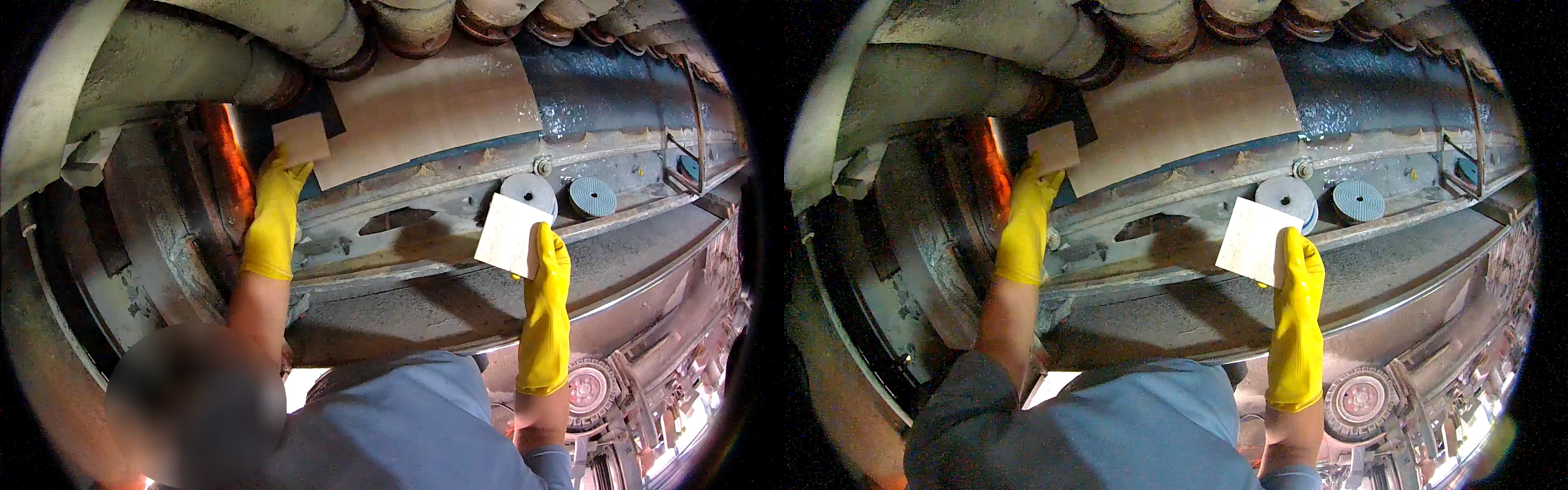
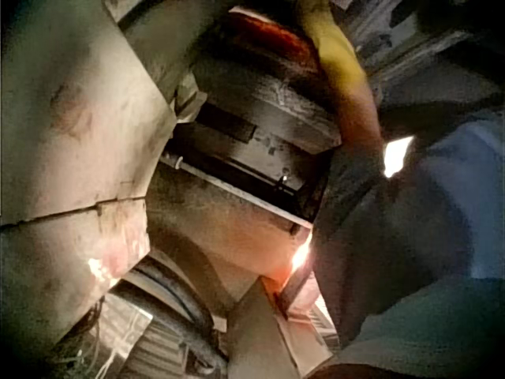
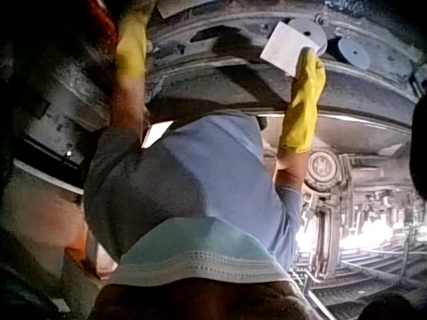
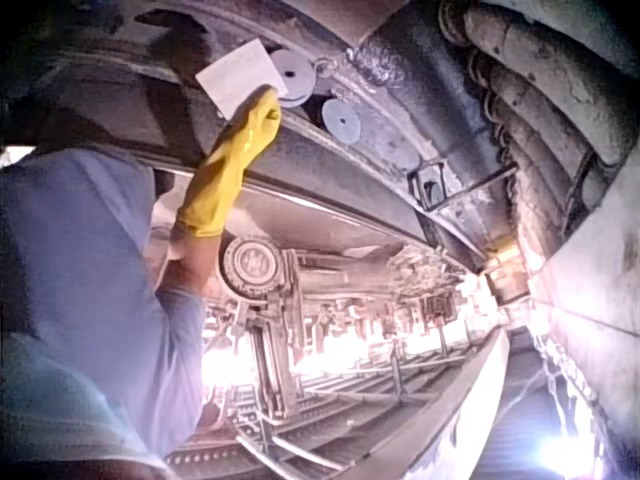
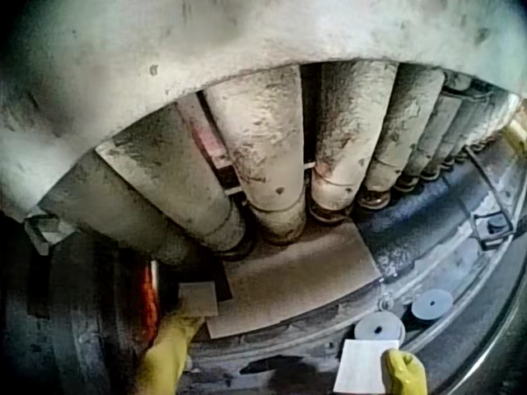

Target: The person places small rectangular tiles onto a conveyor belt and operates a control panel to run the machine. They then retrieve larger rectangular tiles from a nearby stack and place them onto the conveyor belt, repeating the process of operating the machine and handling the tiles.

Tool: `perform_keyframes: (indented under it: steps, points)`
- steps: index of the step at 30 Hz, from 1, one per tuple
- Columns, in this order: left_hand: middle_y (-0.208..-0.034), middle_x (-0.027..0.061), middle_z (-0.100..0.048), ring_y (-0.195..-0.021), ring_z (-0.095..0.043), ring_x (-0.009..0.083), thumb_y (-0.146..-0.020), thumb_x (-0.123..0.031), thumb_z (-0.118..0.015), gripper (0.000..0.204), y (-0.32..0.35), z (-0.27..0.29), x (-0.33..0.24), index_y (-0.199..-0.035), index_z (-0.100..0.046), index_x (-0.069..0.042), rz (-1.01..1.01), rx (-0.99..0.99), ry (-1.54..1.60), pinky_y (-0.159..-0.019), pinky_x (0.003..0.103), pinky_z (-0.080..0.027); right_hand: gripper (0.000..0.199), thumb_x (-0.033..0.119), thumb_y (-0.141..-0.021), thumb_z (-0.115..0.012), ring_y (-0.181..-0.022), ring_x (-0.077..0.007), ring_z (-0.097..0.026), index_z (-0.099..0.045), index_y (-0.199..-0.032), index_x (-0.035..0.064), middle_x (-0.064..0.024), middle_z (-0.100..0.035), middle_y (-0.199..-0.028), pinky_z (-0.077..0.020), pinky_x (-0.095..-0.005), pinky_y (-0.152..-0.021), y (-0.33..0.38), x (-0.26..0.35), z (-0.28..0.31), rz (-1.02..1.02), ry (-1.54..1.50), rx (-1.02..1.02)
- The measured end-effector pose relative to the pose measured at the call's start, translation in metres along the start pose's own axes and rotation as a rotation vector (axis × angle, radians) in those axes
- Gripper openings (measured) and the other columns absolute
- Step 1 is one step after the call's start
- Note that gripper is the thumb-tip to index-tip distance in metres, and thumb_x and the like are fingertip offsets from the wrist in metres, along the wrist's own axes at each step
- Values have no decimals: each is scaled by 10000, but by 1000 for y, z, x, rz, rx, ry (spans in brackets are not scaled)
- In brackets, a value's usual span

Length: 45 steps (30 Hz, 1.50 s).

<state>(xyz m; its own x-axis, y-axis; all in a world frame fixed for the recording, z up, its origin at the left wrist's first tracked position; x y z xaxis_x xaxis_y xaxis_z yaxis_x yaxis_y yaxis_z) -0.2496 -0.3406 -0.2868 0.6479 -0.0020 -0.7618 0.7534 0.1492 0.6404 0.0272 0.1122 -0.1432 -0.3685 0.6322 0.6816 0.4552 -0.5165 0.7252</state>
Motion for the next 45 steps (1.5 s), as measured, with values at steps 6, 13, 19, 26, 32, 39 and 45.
perform_keyframes:
  steps: [6,13,19,26,32,39,45]
  points:
    - [-1283,167,-693,-1058,-731,276,-1010,-332,-706,416,-32,-14,-9,-1334,-671,-72,-155,17,-394,-872,345,-610,305,387,-1040,-695,-686,-121,-693,-663,-1125,96,-24,-736,-913,-523,-263,-526,-7,-10,10,20,40,-59]
    - [-1162,126,-726,-813,-748,213,-980,-325,-758,362,-40,-21,-17,-1228,-700,-68,96,-32,-319,-673,289,-605,271,317,-1020,-739,-779,-111,-707,-669,-1152,91,-12,-738,-972,-544,-254,-592,-8,-14,15,36,15,-87]
    - [-1050,81,-752,-738,-747,193,-1005,-310,-728,330,-46,-15,-27,-1251,-682,-96,56,11,-431,-604,286,-596,258,306,-1016,-746,-818,-103,-704,-672,-1134,89,0,-735,-979,-553,-238,-669,-3,-8,11,-1,42,-32]
    - [-1120,125,-740,-959,-755,300,-1072,-335,-601,303,-60,22,21,-1298,-649,-139,293,-197,587,-653,391,-617,258,297,-1011,-756,-837,-102,-703,-672,-1127,82,-5,-735,-991,-552,-229,-717,4,2,-2,-10,66,-14]
    - [-1246,182,-696,-1123,-700,393,-1042,-393,-584,425,-42,20,23,-1332,-628,-86,284,16,-43,-785,476,-598,266,285,-1004,-767,-894,-95,-702,-671,-1132,72,-11,-733,-1032,-550,-218,-790,3,0,2,-24,46,9]
    - [-1461,255,-598,-1273,-619,438,-928,-545,-702,740,-49,25,-21,-1454,-571,-42,-688,-267,-985,-1055,515,-511,284,297,-1004,-766,-750,-93,-665,-694,-1107,43,-19,-730,-934,-528,-246,-647,1,-1,-1,42,22,-45]
    - [-1609,266,-449,-1533,-359,426,-874,-603,-744,916,-36,-47,3,-1601,-450,-129,-643,-292,-1150,-1277,531,-231,295,307,-1004,-767,-754,-88,-662,-692,-1118,45,-16,-729,-933,-523,-242,-646,-3,-5,3,51,37,-97]
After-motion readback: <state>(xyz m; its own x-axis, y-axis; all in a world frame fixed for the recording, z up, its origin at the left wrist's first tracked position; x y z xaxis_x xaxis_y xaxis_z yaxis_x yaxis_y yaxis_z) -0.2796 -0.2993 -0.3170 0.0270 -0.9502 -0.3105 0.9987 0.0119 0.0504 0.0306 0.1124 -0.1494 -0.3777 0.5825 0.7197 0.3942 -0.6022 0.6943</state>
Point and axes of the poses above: each hand's wrist, its own y-axis away from the middle knuckle, its own z-axis out of the back of the hand, x = y × z, the point moved 5 cm from there along -y, towards the middle knuckle
